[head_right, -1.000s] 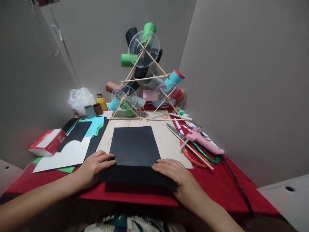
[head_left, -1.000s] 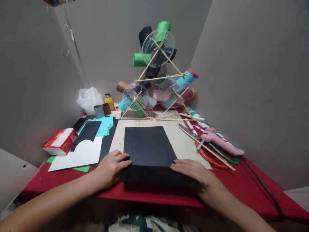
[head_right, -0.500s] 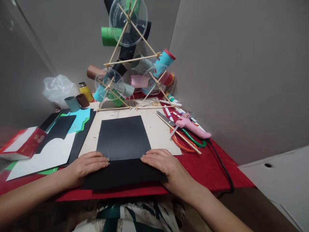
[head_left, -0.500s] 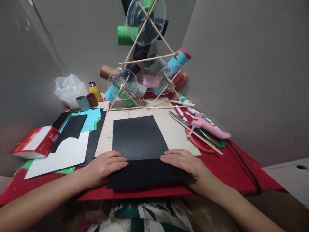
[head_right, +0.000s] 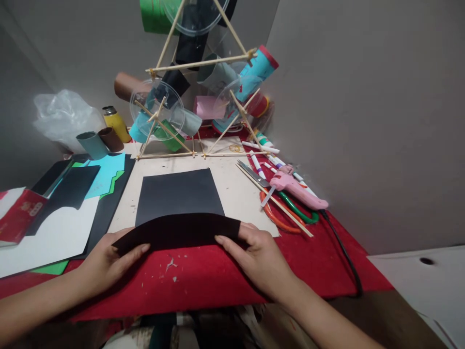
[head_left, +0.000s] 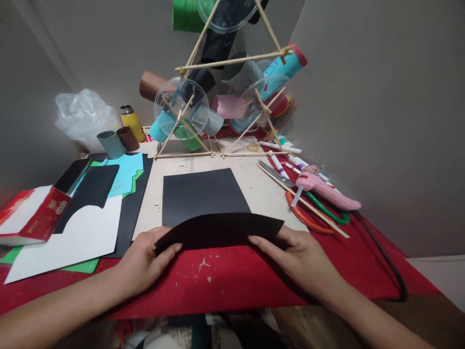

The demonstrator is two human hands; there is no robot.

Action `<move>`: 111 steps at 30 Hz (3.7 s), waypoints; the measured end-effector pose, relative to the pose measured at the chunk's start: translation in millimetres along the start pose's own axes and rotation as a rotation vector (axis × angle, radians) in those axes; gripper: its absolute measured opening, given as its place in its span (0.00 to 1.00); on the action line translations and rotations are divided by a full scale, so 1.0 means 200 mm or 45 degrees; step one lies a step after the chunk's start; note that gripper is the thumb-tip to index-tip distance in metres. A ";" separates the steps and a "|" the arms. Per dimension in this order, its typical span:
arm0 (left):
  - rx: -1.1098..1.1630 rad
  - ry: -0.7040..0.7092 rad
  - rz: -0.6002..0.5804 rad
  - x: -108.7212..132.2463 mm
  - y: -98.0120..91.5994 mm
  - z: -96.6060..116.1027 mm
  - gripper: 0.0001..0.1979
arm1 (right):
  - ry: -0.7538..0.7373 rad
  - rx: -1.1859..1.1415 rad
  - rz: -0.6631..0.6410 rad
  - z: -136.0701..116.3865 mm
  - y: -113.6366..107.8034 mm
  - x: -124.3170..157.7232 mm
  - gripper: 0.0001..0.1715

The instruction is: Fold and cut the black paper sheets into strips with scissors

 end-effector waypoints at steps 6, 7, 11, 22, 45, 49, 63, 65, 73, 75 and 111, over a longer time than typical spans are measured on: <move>0.088 -0.149 0.062 -0.04 -0.02 0.03 0.10 | 0.155 -0.083 0.022 0.00 0.02 -0.03 0.13; 0.101 -0.164 0.079 -0.04 -0.02 0.03 0.09 | 0.158 -0.055 0.035 0.00 0.02 -0.04 0.12; 0.241 -0.188 0.087 -0.07 -0.03 0.01 0.12 | 0.143 0.067 0.089 -0.01 0.02 -0.05 0.12; -0.173 -0.210 0.116 -0.06 -0.04 0.02 0.26 | 0.157 0.611 0.314 -0.04 0.03 -0.06 0.35; -1.116 0.782 -0.034 -0.04 0.32 0.38 0.26 | -0.032 0.897 0.215 -0.05 0.04 -0.07 0.26; -0.958 0.718 -0.318 -0.14 0.40 0.28 0.33 | -0.042 0.892 0.180 -0.05 0.04 -0.08 0.26; -0.659 0.503 -0.480 -0.19 0.39 0.17 0.36 | -0.578 0.994 0.137 -0.12 0.10 0.09 0.32; -0.654 0.496 -0.494 -0.20 0.39 0.18 0.36 | -0.574 1.032 -0.019 -0.09 0.13 0.10 0.34; -0.645 0.493 -0.515 -0.14 0.30 0.13 0.39 | -0.478 1.138 -0.118 0.04 0.10 0.09 0.40; -0.671 0.437 -0.519 -0.08 0.24 0.10 0.39 | -0.489 1.144 -0.117 0.03 0.09 0.10 0.42; 0.888 -0.541 0.258 -0.11 -0.04 -0.03 0.21 | 0.198 0.072 0.069 0.05 -0.04 -0.23 0.35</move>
Point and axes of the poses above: each hand's wrist, its own x-axis away from the middle knuckle, its own y-axis out of the palm, z = x × y, the point moved 3 cm from there along -x, towards the middle knuckle, and after that the axes turned 10 degrees about x, right-handed, at the moved point
